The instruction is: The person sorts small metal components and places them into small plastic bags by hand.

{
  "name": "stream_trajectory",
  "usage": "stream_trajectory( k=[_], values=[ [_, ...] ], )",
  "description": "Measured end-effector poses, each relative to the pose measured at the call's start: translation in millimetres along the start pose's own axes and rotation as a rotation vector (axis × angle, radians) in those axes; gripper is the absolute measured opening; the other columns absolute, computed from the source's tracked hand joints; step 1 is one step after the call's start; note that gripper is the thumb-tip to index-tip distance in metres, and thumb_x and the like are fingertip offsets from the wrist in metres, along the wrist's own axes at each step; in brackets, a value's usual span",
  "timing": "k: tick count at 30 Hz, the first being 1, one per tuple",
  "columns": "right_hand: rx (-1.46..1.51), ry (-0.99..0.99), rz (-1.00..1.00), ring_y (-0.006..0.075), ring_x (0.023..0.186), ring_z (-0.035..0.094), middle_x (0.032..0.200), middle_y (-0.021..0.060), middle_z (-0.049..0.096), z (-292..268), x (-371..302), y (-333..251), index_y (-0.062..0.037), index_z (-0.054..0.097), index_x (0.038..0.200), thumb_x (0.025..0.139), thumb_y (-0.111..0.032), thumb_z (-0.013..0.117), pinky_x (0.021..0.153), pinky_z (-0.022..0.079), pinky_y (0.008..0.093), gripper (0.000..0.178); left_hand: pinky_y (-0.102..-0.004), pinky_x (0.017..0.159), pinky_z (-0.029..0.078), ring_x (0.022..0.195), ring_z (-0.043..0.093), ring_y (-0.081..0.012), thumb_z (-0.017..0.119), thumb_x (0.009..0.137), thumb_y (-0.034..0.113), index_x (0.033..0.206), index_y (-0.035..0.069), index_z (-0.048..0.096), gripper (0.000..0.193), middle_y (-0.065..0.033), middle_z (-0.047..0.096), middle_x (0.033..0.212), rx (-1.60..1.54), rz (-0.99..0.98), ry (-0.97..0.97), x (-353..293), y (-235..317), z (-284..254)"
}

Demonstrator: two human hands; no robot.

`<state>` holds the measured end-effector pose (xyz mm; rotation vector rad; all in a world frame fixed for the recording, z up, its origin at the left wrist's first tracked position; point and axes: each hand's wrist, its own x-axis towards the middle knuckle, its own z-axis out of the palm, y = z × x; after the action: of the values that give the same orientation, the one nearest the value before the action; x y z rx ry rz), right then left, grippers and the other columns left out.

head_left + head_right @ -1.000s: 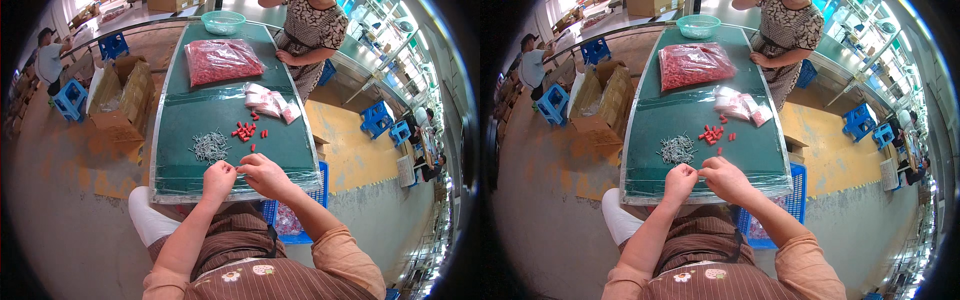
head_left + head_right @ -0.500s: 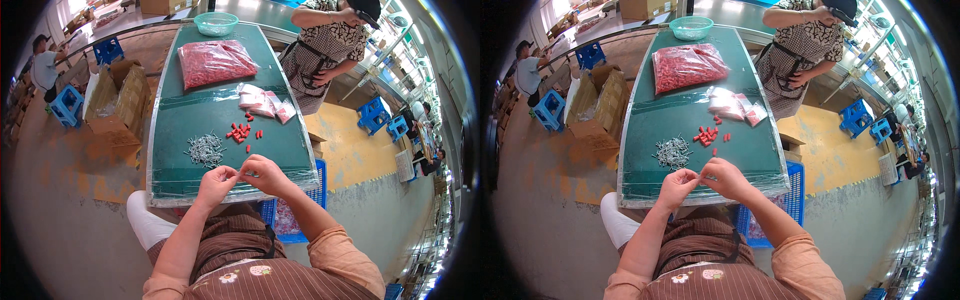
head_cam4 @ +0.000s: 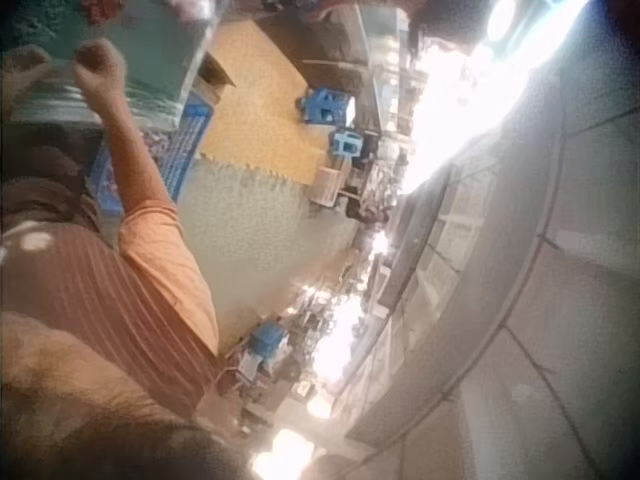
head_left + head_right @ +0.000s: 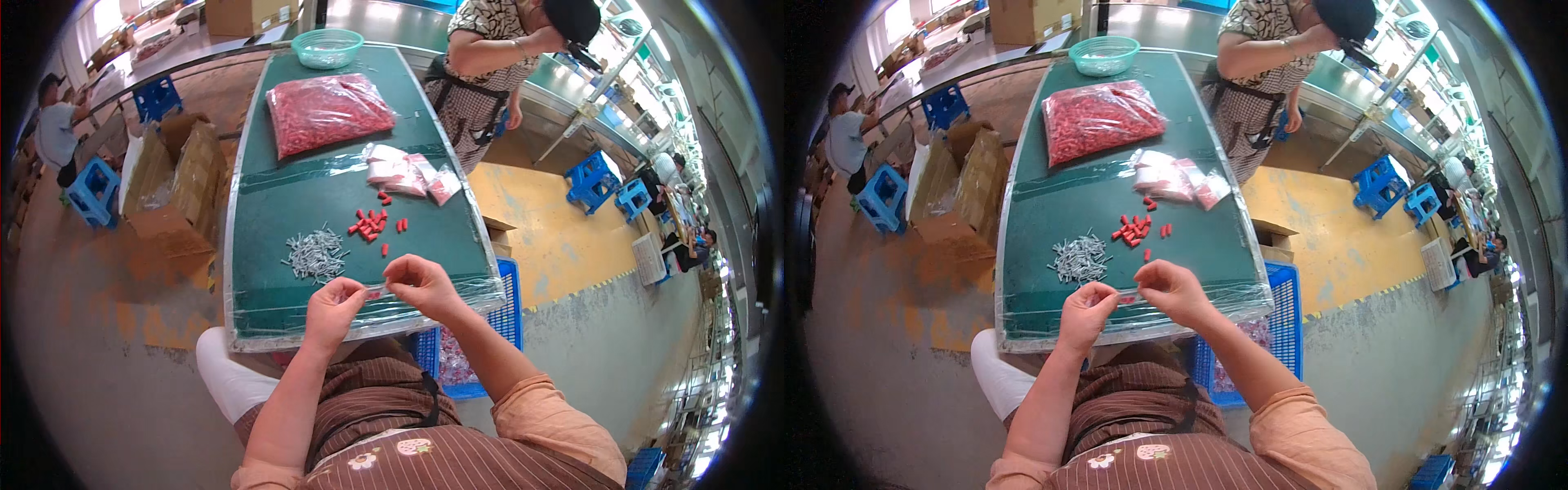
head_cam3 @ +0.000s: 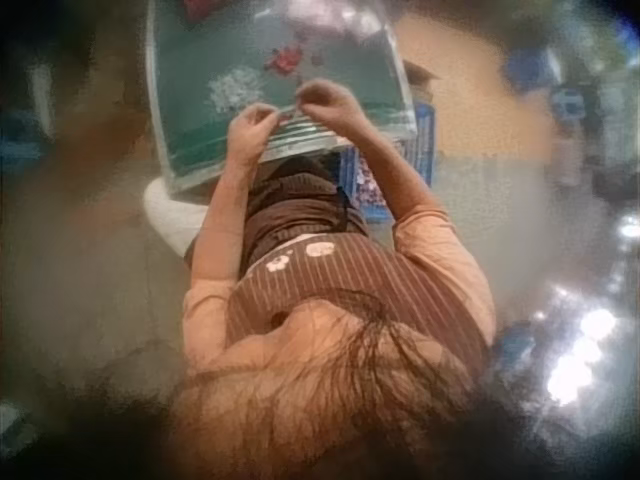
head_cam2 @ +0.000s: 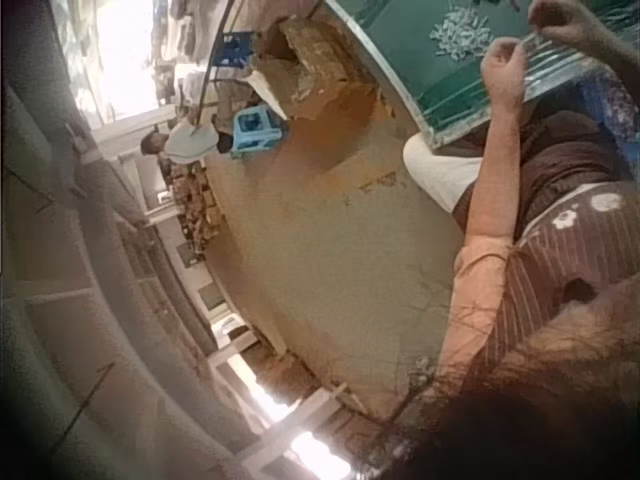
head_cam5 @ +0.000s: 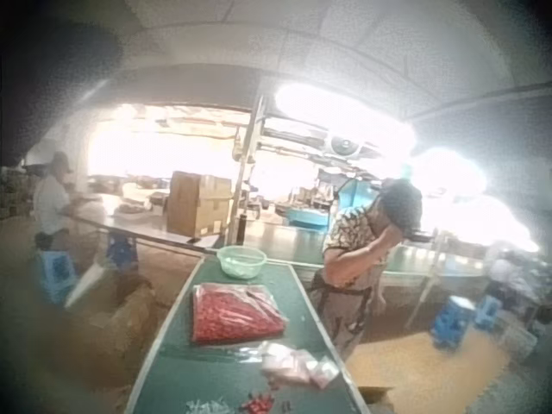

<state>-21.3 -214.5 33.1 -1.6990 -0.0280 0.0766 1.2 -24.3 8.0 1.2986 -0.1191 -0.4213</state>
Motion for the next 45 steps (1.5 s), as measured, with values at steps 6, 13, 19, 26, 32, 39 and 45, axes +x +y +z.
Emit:
stream_trajectory(
  k=[6,13,19,26,32,39,45],
  values=[
    [-0.023,-0.018,-0.023,0.0092,0.083,0.061,0.086,0.0035,0.062,3,-2,-3,-0.0004,0.057,0.101,0.081,0.000,0.064,0.076,0.049,0.0250,0.021,-0.0177,0.054,0.036,0.063,0.047,-0.0014,0.065,0.085,0.006,0.085,0.004,0.065,0.002,0.0048,0.057,0.073,-0.027,0.018,-0.028,-2,10,6],
    [0.016,-0.033,-0.015,0.0084,0.081,0.060,0.085,0.0033,0.062,7,-4,-3,-0.0002,0.056,0.100,0.081,0.000,0.064,0.075,0.049,0.0245,0.021,-0.0193,0.061,0.042,0.065,0.051,-0.0045,0.064,0.086,0.004,0.086,0.002,0.065,0.002,0.0022,0.060,0.075,0.082,0.056,-0.022,-1,-2,9],
    [-0.016,0.006,-0.022,0.0082,0.078,0.059,0.084,0.0028,0.062,-1,-13,-2,-0.0003,0.058,0.096,0.081,-0.001,0.066,0.072,0.049,0.0239,0.017,-0.0177,0.047,0.036,0.057,0.045,-0.0014,0.060,0.089,0.010,0.095,0.000,0.062,0.012,0.0012,0.059,0.075,-0.001,-0.193,-0.030,-6,13,14],
    [-0.409,0.082,0.035,0.0127,0.075,0.063,0.081,0.0057,0.062,-104,-88,-50,0.0027,0.059,0.086,0.079,0.008,0.059,0.069,0.051,0.0250,0.009,-0.0239,0.049,0.041,0.067,0.049,-0.0125,0.049,0.092,0.007,0.120,0.003,0.047,0.029,-0.0088,0.056,0.091,-0.906,-0.321,-0.066,1,-3,-16],
    [-0.793,0.411,0.054,0.0249,0.096,0.059,0.099,0.0124,0.062,-104,-126,-54,-0.0005,0.063,0.095,0.072,0.000,0.066,0.080,0.048,0.0339,0.023,-0.0336,0.071,0.051,0.085,0.054,-0.0204,0.043,0.088,-0.001,0.127,0.003,0.040,0.039,-0.0147,0.050,0.110,-0.967,-0.321,-0.015,1,-13,-7],
    [-0.741,0.044,-0.429,0.0312,0.105,0.052,0.116,0.0120,0.055,34,-72,-48,-0.0042,0.056,0.114,0.065,-0.009,0.072,0.089,0.045,0.0395,0.052,-0.0435,0.091,0.049,0.104,0.055,-0.0282,0.039,0.090,-0.001,0.125,0.004,0.040,0.035,-0.0171,0.052,0.112,-0.962,-0.284,-0.013,-7,-17,13],
    [-0.789,0.067,-0.467,0.0301,0.096,0.056,0.105,0.0116,0.059,57,-46,-9,-0.0036,0.059,0.111,0.063,-0.008,0.071,0.084,0.047,0.0393,0.049,-0.0446,0.093,0.047,0.107,0.054,-0.0308,0.041,0.095,0.007,0.114,0.005,0.043,0.019,-0.0172,0.055,0.110,-0.915,-0.247,0.078,-16,-20,15]
  ],
)
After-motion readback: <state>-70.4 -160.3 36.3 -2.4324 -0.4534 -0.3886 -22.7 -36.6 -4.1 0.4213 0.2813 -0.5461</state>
